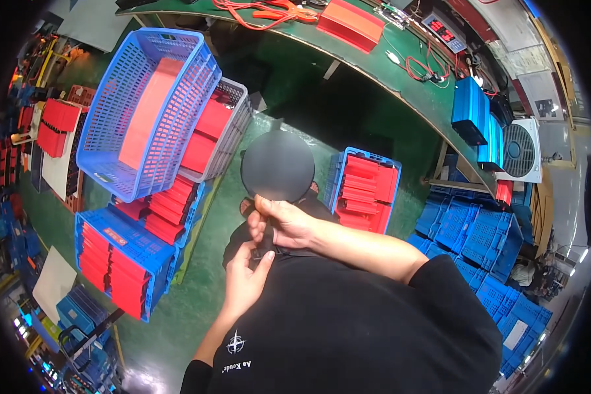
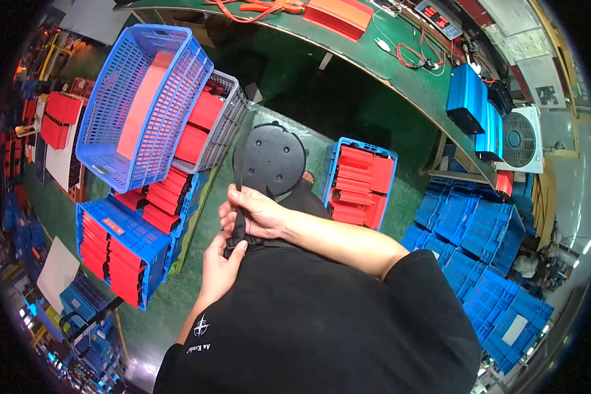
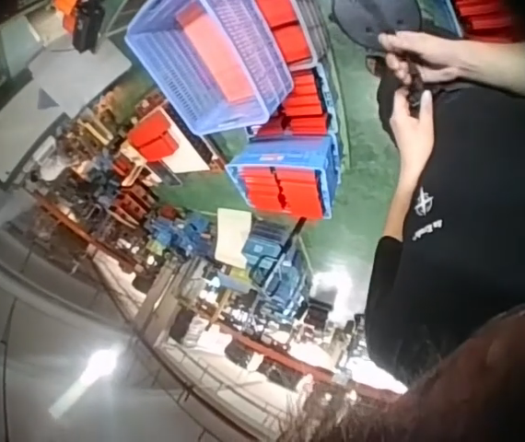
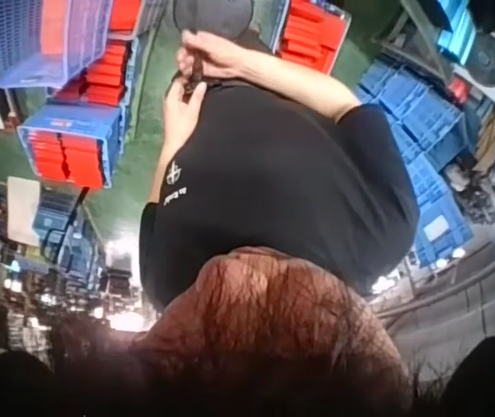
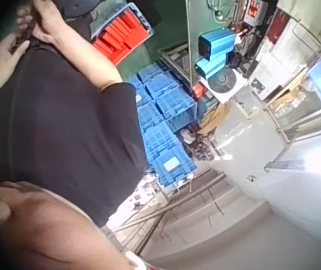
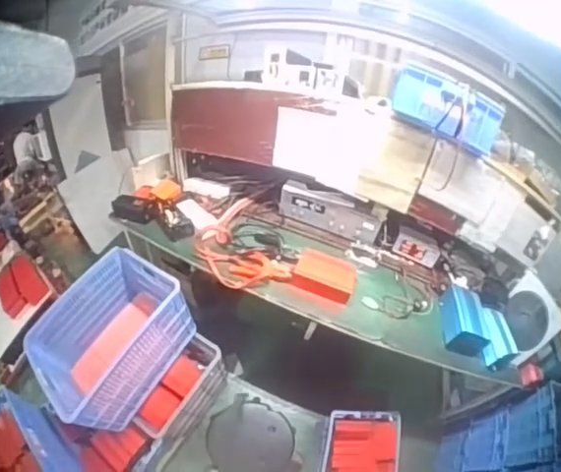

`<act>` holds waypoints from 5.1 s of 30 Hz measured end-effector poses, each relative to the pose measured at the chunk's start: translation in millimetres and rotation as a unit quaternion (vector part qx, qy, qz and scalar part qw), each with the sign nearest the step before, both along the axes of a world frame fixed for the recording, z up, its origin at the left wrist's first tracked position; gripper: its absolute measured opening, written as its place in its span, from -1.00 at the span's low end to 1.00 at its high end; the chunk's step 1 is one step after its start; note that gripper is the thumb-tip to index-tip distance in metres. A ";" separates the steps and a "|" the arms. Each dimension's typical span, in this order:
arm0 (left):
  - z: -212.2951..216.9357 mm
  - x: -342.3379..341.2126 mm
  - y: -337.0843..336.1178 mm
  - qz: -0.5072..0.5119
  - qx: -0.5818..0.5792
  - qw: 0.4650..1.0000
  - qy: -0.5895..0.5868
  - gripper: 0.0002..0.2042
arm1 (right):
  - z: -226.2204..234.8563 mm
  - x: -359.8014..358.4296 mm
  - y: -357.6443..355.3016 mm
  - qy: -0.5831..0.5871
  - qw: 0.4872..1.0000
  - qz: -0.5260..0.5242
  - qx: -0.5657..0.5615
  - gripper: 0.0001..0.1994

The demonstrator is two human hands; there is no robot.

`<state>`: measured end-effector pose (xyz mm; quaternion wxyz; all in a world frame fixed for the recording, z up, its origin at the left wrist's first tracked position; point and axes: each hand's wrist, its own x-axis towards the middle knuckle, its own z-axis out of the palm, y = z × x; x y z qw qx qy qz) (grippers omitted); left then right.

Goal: Assembling a black strap onto a small electronic component at a factory workbench.

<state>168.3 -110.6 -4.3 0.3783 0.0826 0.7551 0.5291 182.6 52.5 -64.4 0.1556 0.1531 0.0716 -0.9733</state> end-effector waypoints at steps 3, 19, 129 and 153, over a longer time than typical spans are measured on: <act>2.9 -1.6 -5.5 -0.059 -0.049 0.996 0.045 -0.74 | 7.7 8.3 -3.6 -0.019 0.995 0.011 -0.096 -0.70; 1.4 37.3 14.2 -0.147 -0.111 0.982 0.041 -0.73 | 14.7 40.7 72.6 -0.235 0.968 0.004 -0.088 -0.62; -45.0 39.4 10.5 -0.094 -0.240 0.961 0.095 -0.72 | 18.5 -28.0 50.7 0.335 0.501 0.502 0.620 -0.43; -21.2 33.2 -9.1 0.135 -0.054 0.978 0.150 -0.80 | 17.1 -106.0 1.9 0.026 0.951 0.307 -0.037 -0.44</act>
